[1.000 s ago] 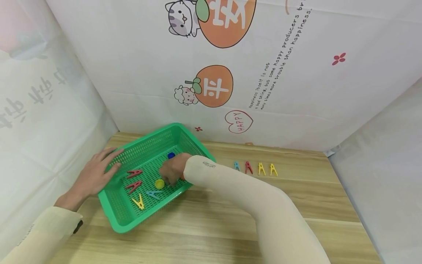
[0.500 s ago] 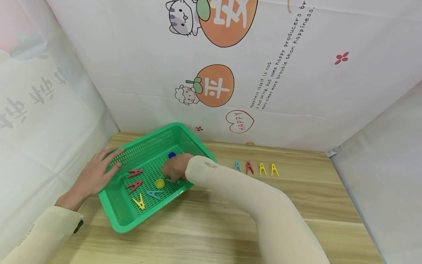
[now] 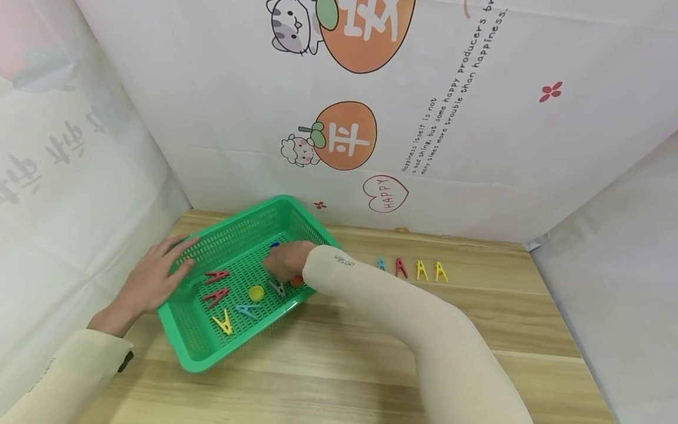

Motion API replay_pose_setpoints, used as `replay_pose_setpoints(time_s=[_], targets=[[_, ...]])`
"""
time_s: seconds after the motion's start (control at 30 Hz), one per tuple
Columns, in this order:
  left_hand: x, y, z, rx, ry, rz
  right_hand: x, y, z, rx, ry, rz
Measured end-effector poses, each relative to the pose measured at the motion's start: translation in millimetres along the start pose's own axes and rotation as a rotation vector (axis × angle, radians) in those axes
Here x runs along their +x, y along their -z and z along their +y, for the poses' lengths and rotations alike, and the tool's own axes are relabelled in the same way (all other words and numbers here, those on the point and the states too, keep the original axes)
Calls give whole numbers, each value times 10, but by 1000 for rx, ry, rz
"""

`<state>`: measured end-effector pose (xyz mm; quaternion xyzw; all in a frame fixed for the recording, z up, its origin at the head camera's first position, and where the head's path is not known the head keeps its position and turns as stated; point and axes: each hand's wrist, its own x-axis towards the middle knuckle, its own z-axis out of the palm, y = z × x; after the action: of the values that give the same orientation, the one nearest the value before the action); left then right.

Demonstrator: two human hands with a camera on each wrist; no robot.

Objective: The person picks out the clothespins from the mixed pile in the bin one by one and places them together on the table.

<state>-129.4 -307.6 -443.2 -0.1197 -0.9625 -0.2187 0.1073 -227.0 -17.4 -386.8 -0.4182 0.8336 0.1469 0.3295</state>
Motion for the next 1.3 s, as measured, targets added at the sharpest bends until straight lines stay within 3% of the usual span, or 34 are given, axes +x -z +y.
replay_pose_setpoints(time_s=[0.17, 0.5, 0.9, 1.3], targets=[[2, 12, 8, -2, 5, -4, 8, -13, 11, 12, -7, -22], [5, 15, 8, 1, 3, -1, -102, -54, 20, 27, 42, 26], [8, 6, -6, 4, 6, -7, -64, -61, 24, 15, 65, -45], [14, -3, -14, 2, 1, -6, -106, 35, 34, 27, 11, -36]])
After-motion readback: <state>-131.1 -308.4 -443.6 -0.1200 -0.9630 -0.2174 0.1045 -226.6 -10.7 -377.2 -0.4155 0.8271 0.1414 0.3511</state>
